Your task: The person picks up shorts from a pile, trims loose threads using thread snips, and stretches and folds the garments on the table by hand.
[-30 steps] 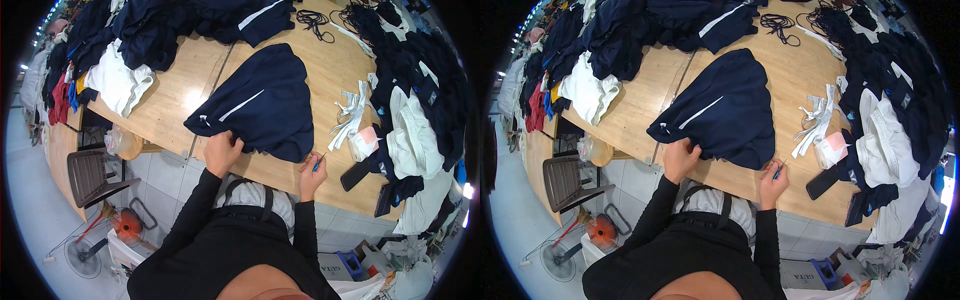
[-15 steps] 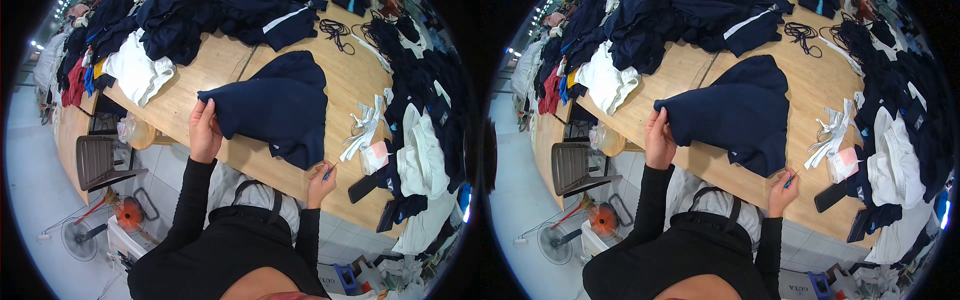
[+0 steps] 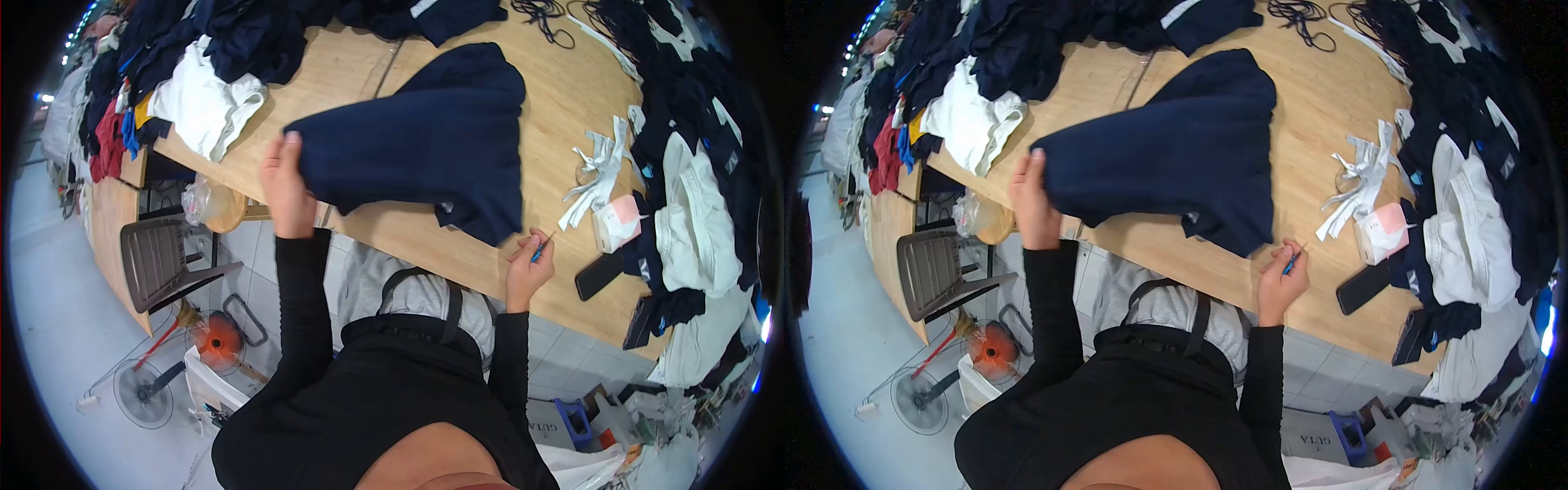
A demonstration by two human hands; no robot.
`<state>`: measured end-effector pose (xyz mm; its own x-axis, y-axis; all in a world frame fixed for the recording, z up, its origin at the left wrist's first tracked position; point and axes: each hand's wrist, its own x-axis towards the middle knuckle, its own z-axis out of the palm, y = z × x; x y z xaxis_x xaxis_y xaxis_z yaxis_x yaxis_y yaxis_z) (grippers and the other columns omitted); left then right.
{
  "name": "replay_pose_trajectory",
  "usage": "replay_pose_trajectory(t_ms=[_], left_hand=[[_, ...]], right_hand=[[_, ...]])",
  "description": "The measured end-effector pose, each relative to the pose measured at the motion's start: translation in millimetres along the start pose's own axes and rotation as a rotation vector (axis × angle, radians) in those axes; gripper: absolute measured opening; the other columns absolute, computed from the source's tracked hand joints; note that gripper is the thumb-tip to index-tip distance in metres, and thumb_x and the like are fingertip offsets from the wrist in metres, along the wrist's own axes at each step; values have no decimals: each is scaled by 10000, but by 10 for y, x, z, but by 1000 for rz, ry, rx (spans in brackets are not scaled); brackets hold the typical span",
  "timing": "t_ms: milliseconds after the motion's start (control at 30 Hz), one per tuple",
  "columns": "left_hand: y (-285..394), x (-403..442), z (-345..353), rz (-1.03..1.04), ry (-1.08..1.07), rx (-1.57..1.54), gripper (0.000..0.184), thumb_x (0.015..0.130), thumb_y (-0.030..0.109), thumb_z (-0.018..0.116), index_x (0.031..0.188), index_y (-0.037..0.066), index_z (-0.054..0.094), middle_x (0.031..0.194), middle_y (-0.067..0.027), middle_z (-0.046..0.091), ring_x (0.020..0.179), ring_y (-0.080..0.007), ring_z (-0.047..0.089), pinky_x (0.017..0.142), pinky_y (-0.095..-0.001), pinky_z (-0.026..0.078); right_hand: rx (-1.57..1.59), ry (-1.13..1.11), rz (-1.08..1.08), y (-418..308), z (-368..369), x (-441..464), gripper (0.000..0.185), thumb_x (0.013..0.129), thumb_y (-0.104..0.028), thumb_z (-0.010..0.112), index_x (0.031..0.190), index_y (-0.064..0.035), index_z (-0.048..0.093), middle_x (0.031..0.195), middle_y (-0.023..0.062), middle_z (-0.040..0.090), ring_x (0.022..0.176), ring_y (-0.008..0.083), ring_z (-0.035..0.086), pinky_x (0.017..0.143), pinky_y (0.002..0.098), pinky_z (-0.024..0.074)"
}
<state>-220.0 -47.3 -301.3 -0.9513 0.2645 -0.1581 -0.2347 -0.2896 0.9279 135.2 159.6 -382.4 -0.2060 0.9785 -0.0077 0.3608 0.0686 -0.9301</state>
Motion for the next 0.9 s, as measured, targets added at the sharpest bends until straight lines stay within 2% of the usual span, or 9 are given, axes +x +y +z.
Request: replay_pose_trajectory(t_ms=[233,300,433,500,567,667,767,833,900], left_hand=[[80,58,-129,309,309,374,510,1095,120,672,1537,-23,460,1393,-148,654,1224,-210,669,1046,-337,560],[-64,-97,17,374,254,382,394,1113,116,646,1482,10,558,1333,-136,678,1165,-181,658,1011,-315,534],[-422,-697,321,-20,-103,365,148,1074,144,729,1099,-1,742,970,-57,747,897,-129,714,783,-296,568],[-517,-956,691,-42,-327,607,267,1042,232,784,931,-3,722,902,-35,721,794,-123,693,716,-316,559],[-775,-986,783,276,-477,1049,394,1007,274,821,779,-8,668,866,-17,704,751,-126,695,718,-315,566],[-869,-781,880,91,-668,1043,260,1060,249,760,920,43,688,901,-8,713,800,-141,716,737,-333,594],[-378,-736,1223,-633,-527,-358,116,1114,216,678,1130,101,672,1043,-8,737,878,-158,745,749,-377,631],[-93,-605,1107,-514,-578,-473,267,1167,303,574,1354,119,629,1351,-48,701,1186,-198,740,994,-428,634],[83,-527,1056,-502,-382,-575,433,1185,398,505,1451,66,589,1429,-90,682,1255,-243,714,1074,-417,595]], right_hand=[[33,6,6,-20,11,2,194,1122,-109,589,1178,45,693,795,72,680,533,99,589,524,274,482],[21,8,-5,-21,15,4,195,1124,-110,586,1175,45,693,795,71,680,534,100,589,524,273,479],[4,1,-5,-1,5,3,198,1127,-112,581,1169,45,694,804,74,683,538,99,592,525,273,471],[6,0,-11,-28,29,31,197,1127,-111,581,1168,45,693,811,77,685,543,102,596,518,274,481],[-2,-5,-5,-30,-9,-18,196,1125,-110,581,1169,44,693,816,79,686,548,105,600,510,276,493],[5,-6,-14,25,-1,16,193,1122,-109,582,1171,41,694,820,78,685,554,109,605,498,278,510],[23,6,-11,0,20,31,191,1125,-109,580,1170,38,692,812,70,675,553,96,590,493,270,503],[37,16,-11,-23,21,-2,190,1134,-111,575,1162,41,685,801,59,659,542,68,556,497,252,469],[35,18,-5,-23,14,-20,189,1132,-106,575,1162,44,687,798,62,660,544,71,561,497,252,472]])
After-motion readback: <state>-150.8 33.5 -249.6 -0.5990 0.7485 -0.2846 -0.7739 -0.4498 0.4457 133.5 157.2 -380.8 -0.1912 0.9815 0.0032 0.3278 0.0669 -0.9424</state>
